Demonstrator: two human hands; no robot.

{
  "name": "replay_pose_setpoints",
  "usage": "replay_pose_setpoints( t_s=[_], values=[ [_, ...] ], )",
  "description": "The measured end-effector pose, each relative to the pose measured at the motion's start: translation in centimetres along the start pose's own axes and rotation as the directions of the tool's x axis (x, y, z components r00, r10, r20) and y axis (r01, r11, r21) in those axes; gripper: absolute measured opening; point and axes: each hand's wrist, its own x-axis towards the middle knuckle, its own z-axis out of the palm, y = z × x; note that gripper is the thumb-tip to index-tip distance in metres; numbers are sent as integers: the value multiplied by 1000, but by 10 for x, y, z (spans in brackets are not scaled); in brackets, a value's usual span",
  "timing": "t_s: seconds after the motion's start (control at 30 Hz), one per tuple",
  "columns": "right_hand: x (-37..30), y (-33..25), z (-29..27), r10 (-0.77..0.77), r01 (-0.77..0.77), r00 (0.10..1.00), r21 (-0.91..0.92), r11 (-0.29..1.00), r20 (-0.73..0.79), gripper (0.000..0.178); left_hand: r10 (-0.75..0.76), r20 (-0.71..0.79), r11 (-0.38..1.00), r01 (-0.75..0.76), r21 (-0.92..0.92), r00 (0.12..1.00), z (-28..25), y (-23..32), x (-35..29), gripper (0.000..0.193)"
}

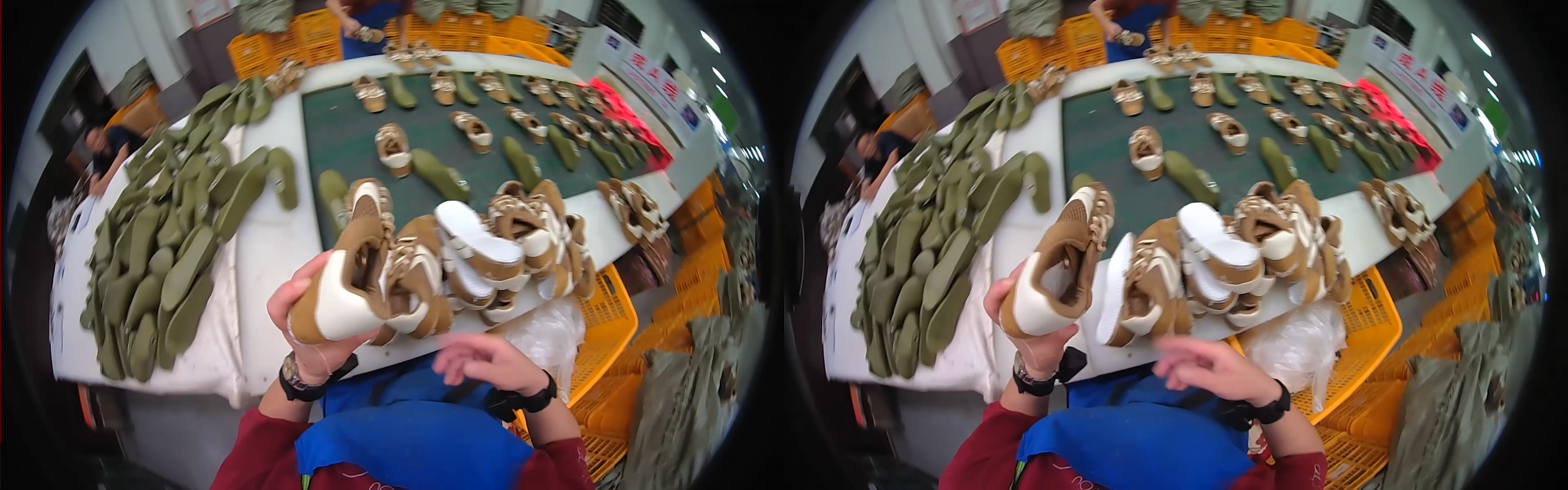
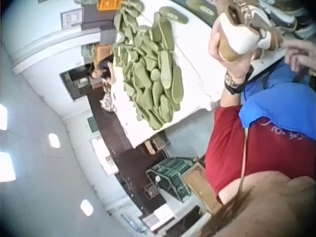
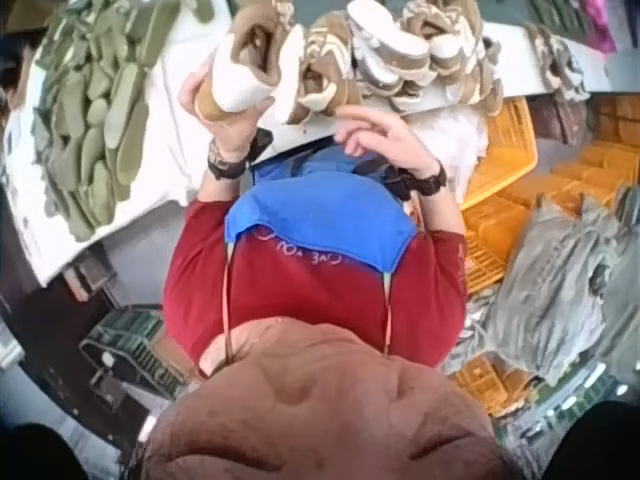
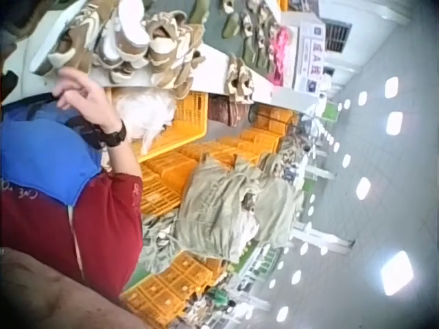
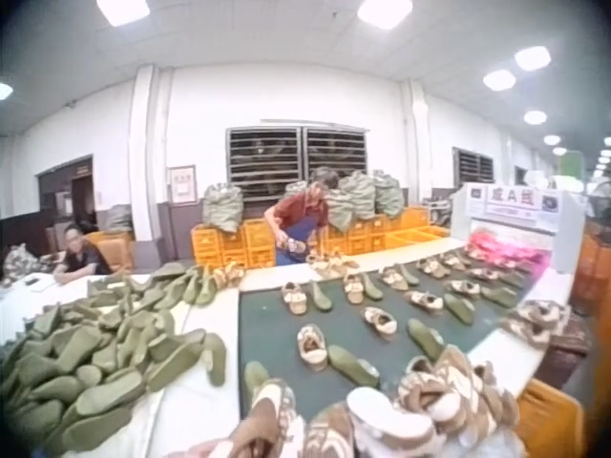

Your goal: The recorder is assembling shoe uppers onto lasts and organizing completed shoes in a factory environment.

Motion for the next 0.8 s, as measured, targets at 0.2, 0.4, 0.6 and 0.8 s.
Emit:
replay_pose_setpoints(
  t_s=[0.2,0.4,0.6,0.8],
  values=[
    [110,5,59,86,-123,990,374,919,115,73,-362,-329,898,231,-374,872,-31,17,-77,98],
    [144,7,80,-128,176,981,389,904,-146,75,-412,58,806,393,-443,909,-79,23,-107,59],
    [142,30,83,-243,264,947,82,961,-209,77,-612,-93,780,619,93,785,-72,34,-79,67],
    [137,30,67,-169,200,944,85,976,-283,74,-392,3,713,301,634,920,-59,25,-64,57]
  ],
)
